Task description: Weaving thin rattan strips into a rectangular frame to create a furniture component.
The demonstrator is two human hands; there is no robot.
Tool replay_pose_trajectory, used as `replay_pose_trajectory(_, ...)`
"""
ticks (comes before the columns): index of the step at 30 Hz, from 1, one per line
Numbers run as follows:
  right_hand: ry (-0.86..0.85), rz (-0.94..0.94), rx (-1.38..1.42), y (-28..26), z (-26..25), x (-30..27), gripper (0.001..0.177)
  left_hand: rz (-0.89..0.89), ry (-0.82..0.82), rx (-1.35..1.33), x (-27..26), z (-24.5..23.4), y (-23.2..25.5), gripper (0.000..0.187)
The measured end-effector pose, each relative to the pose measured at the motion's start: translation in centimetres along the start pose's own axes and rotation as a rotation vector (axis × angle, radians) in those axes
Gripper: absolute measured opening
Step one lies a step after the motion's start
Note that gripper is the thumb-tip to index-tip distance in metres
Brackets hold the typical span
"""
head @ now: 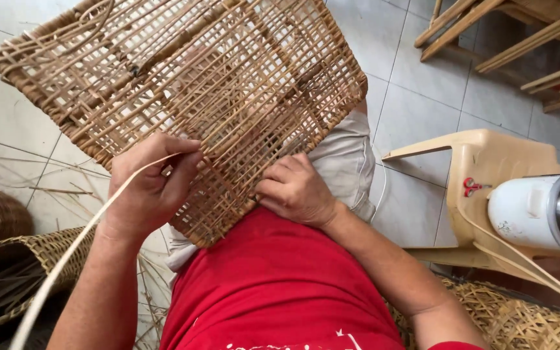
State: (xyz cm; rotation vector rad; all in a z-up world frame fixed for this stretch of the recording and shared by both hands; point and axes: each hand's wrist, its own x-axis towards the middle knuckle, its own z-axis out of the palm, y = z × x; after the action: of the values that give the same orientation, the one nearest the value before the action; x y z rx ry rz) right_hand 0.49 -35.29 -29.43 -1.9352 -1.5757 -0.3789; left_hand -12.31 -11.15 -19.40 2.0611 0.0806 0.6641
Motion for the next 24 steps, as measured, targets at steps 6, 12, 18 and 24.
replay_pose_trajectory(6,0.013,0.122,0.185,1.7,-2.5,-0.8,0.020,0.026,0.032,0.027,-0.2,-0.2,-1.4,0.008)
replay_pose_trajectory(12,0.386,0.627,0.077,3.4,-5.3,-1.8,0.054,0.009,0.044,0.051,-0.8,-2.1,-0.9,0.011)
replay_pose_trajectory(18,0.702,0.878,0.980,6.1,-4.7,-3.1,0.059,-0.078,0.046,-0.129,-0.9,-2.6,-1.9,0.014)
replay_pose_trajectory(24,0.686,0.873,1.424,6.2,-6.2,-2.3,0.030,-0.169,0.041,-0.409,-1.4,-2.6,-3.7,0.020)
